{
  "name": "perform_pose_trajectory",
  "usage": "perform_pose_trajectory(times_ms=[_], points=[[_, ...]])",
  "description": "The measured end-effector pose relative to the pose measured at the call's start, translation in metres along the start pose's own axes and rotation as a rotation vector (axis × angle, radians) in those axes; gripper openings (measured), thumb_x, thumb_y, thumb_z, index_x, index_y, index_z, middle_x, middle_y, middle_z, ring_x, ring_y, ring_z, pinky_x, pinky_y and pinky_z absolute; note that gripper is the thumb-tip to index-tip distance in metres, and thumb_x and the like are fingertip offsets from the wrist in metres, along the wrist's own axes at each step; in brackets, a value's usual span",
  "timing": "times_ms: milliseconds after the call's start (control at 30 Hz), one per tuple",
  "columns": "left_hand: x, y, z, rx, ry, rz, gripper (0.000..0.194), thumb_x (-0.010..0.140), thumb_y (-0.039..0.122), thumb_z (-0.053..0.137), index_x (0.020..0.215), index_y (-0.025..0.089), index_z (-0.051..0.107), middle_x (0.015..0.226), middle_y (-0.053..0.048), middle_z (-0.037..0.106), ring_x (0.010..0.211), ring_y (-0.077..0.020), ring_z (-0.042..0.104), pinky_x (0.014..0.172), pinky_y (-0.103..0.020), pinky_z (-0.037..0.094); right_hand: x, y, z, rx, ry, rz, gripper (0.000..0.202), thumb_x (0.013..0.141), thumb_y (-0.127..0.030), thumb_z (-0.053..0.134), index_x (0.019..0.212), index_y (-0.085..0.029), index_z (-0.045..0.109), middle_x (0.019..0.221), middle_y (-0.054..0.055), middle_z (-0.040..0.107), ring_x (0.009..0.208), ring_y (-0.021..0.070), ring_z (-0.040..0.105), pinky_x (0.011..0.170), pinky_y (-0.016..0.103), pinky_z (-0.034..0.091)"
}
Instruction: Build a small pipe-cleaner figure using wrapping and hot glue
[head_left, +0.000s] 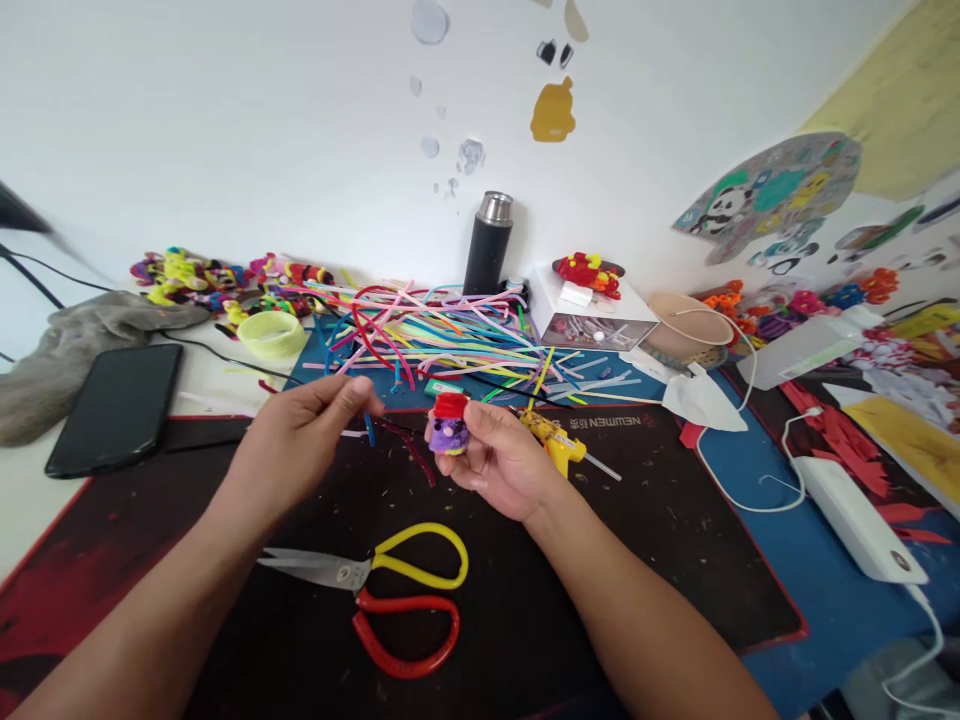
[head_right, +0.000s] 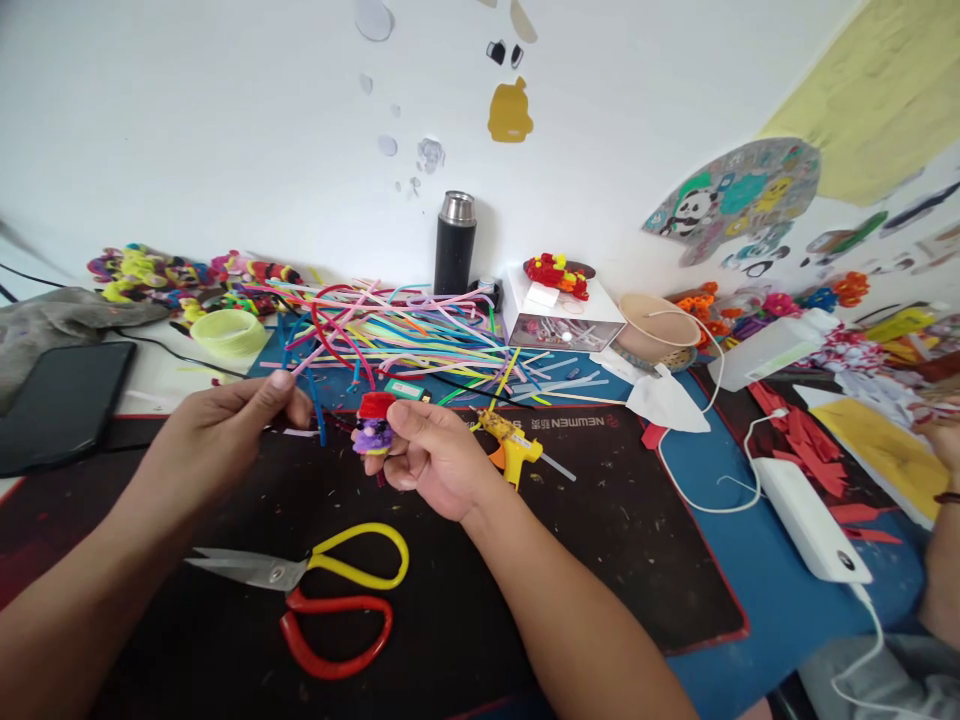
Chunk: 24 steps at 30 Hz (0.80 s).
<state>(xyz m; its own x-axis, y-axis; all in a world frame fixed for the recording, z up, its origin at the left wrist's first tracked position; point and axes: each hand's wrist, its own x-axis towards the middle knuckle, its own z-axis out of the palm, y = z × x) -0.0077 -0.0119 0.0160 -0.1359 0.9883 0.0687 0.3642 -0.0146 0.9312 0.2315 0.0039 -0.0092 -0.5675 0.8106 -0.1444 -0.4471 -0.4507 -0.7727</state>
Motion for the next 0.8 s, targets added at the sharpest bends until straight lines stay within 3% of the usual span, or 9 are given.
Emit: perform_pose_trajectory(times_ms=[133,367,500,633,800], points=[[-0.001,0.006,0.0,-0.095,-0.064,0.045,0.049,0.087,0.065,0.091,0.117,0.026,0.087,0.114,-0.008,0.087,0.104,-0.0292,0.073,0.091,-0.035,0.056,0.0,0.0,-0.001,-0.028,-0.017,0.0,0.055,0.082,-0.067,0.099,0.092,-0.018,0.076,0.087,0.007,0.076,0.063,0.0133,0.066,0.041,0.022,0.027],[-0.007,0.017,0.0,-0.132,-0.279,0.034,0.048,0.09,0.071,0.087,0.088,0.022,0.084,0.089,-0.005,0.081,0.085,-0.024,0.07,0.08,-0.031,0.055,-0.002,-0.002,0.004,-0.062,-0.062,0.031,0.056,0.081,-0.067,0.101,0.098,-0.018,0.079,0.077,0.003,0.074,0.062,0.0146,0.069,0.042,0.02,0.033],[-0.007,0.02,-0.001,-0.087,-0.333,0.046,0.045,0.092,0.067,0.084,0.084,0.022,0.084,0.082,-0.003,0.078,0.077,-0.0215,0.066,0.072,-0.029,0.05,-0.002,-0.001,0.004,-0.066,-0.052,0.046,0.057,0.081,-0.065,0.102,0.1,-0.017,0.079,0.078,0.005,0.076,0.063,0.0152,0.07,0.042,0.02,0.033],[-0.006,0.02,-0.002,-0.067,-0.387,0.023,0.045,0.093,0.067,0.08,0.086,0.023,0.084,0.085,-0.005,0.081,0.079,-0.0232,0.069,0.075,-0.03,0.052,-0.002,0.0,0.004,-0.069,-0.061,0.051,0.057,0.08,-0.064,0.103,0.102,-0.017,0.081,0.078,0.004,0.077,0.062,0.0144,0.07,0.042,0.019,0.033],[-0.006,0.017,0.0,-0.08,-0.384,-0.008,0.046,0.091,0.067,0.081,0.085,0.022,0.085,0.083,-0.005,0.081,0.077,-0.022,0.067,0.071,-0.029,0.052,-0.002,0.0,0.006,-0.076,-0.069,0.054,0.057,0.079,-0.064,0.103,0.106,-0.018,0.082,0.078,0.003,0.076,0.062,0.0142,0.07,0.042,0.02,0.033]])
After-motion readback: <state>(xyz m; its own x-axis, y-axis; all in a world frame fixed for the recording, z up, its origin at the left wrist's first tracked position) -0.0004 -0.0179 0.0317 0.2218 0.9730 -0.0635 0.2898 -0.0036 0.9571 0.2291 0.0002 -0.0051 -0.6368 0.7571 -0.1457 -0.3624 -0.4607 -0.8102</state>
